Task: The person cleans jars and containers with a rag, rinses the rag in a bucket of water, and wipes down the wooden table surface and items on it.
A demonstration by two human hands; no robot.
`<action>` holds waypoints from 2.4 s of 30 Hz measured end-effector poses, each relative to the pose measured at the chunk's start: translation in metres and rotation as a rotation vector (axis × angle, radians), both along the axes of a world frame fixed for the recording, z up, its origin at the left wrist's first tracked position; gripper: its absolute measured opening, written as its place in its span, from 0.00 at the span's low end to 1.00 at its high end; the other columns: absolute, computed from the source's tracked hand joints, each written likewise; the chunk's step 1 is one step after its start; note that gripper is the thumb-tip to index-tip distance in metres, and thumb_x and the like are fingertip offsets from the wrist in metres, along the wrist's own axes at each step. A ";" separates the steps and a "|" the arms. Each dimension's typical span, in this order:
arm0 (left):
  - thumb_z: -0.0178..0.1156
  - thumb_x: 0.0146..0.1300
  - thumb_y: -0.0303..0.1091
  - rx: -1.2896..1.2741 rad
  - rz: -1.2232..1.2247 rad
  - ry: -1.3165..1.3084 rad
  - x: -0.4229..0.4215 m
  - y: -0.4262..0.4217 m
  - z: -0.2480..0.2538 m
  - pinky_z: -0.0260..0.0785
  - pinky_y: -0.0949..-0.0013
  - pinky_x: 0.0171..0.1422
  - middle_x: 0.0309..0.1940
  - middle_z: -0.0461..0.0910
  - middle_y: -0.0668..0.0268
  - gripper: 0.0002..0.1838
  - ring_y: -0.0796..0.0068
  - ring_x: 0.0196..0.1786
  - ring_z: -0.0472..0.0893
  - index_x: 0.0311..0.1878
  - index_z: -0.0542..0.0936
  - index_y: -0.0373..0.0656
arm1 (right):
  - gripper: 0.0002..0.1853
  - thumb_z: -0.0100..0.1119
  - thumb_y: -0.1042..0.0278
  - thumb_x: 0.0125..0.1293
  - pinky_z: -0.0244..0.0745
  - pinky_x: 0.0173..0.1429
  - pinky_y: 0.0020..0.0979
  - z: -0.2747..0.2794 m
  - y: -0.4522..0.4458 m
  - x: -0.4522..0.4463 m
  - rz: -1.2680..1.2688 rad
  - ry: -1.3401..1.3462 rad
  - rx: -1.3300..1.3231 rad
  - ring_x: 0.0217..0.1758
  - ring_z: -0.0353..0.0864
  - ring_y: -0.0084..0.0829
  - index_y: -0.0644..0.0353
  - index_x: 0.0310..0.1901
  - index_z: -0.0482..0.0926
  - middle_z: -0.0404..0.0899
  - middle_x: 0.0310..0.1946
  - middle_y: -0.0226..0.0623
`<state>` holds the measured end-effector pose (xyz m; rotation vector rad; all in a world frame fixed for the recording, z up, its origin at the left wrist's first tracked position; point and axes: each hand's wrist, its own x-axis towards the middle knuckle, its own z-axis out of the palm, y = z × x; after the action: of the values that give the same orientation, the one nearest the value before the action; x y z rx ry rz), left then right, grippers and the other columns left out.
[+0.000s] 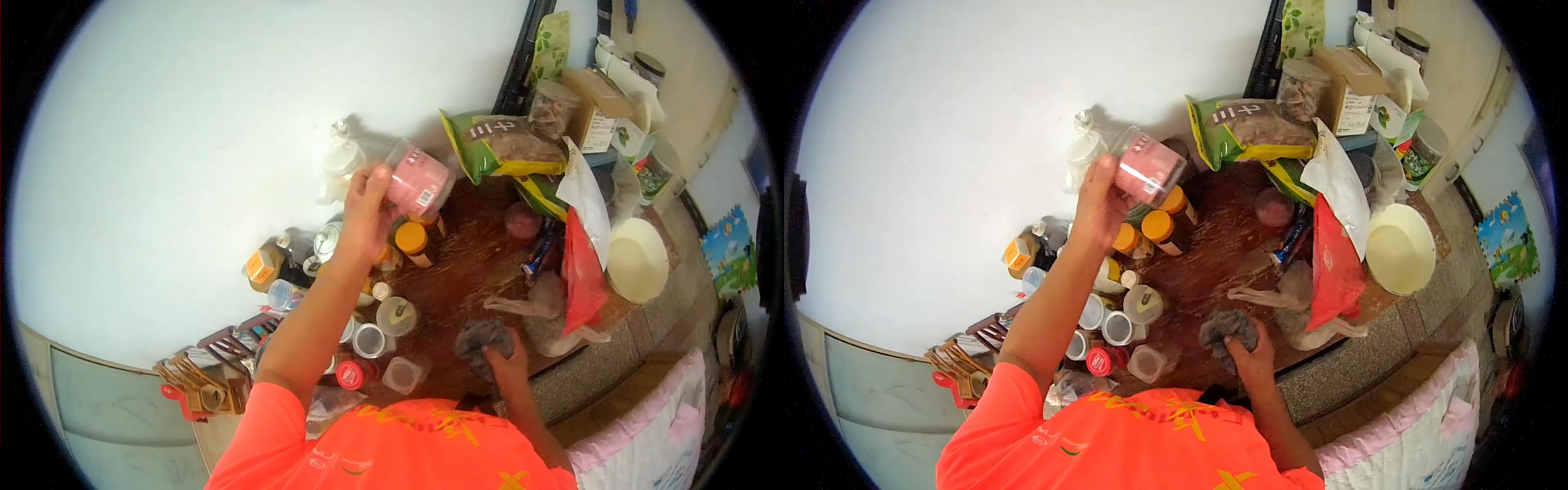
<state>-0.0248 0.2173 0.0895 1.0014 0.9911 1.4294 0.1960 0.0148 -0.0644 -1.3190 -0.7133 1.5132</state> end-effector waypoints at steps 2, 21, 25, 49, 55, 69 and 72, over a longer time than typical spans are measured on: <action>0.68 0.60 0.53 0.011 0.063 0.174 0.004 0.011 0.005 0.76 0.62 0.52 0.51 0.74 0.57 0.37 0.65 0.50 0.78 0.61 0.64 0.36 | 0.27 0.64 0.70 0.58 0.70 0.60 0.33 -0.014 -0.002 0.001 -0.003 0.037 0.003 0.54 0.76 0.32 0.66 0.60 0.71 0.77 0.51 0.40; 0.70 0.48 0.65 0.284 0.496 1.304 0.021 0.088 -0.052 0.71 0.52 0.58 0.53 0.76 0.40 0.50 0.44 0.56 0.77 0.62 0.68 0.31 | 0.34 0.67 0.64 0.58 0.68 0.64 0.35 -0.016 0.011 -0.011 0.159 -0.191 -0.037 0.61 0.74 0.37 0.64 0.64 0.66 0.74 0.59 0.46; 0.68 0.54 0.62 0.293 0.536 1.296 0.016 0.094 -0.055 0.71 0.53 0.57 0.57 0.73 0.41 0.46 0.43 0.57 0.76 0.63 0.67 0.33 | 0.33 0.67 0.63 0.60 0.66 0.66 0.35 -0.025 0.029 -0.024 0.100 -0.188 -0.052 0.64 0.71 0.38 0.60 0.65 0.65 0.71 0.61 0.47; 0.67 0.57 0.39 0.127 -0.221 1.414 -0.061 -0.141 -0.089 0.68 0.53 0.60 0.54 0.75 0.53 0.26 0.48 0.57 0.74 0.58 0.73 0.41 | 0.24 0.61 0.58 0.62 0.48 0.76 0.52 -0.092 0.150 -0.056 0.307 -1.396 0.674 0.73 0.60 0.42 0.48 0.61 0.76 0.68 0.66 0.35; 0.77 0.44 0.46 0.072 -0.118 1.463 -0.064 -0.158 -0.098 0.67 0.53 0.61 0.59 0.71 0.51 0.48 0.47 0.58 0.72 0.66 0.65 0.39 | 0.27 0.66 0.64 0.55 0.52 0.73 0.53 -0.079 0.054 -0.042 0.390 -1.293 0.695 0.71 0.62 0.44 0.49 0.60 0.75 0.68 0.66 0.35; 0.76 0.40 0.38 0.234 -0.086 1.404 -0.045 -0.144 -0.119 0.68 0.54 0.57 0.57 0.72 0.54 0.46 0.50 0.52 0.73 0.65 0.67 0.40 | 0.21 0.59 0.67 0.49 0.61 0.62 0.44 -0.067 -0.045 0.007 0.353 -0.963 0.546 0.56 0.73 0.45 0.56 0.48 0.78 0.77 0.51 0.39; 0.76 0.40 0.37 0.292 -0.031 1.395 -0.037 -0.134 -0.123 0.68 0.54 0.57 0.56 0.72 0.54 0.45 0.50 0.51 0.73 0.65 0.68 0.41 | 0.21 0.58 0.67 0.52 0.63 0.62 0.45 -0.070 -0.021 -0.009 0.140 -0.804 0.362 0.55 0.73 0.49 0.61 0.50 0.76 0.76 0.49 0.45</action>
<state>-0.0616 0.0832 -0.0340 2.3177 1.7003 0.6933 0.1871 -0.0065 -0.1344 -1.6007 -1.5302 0.8478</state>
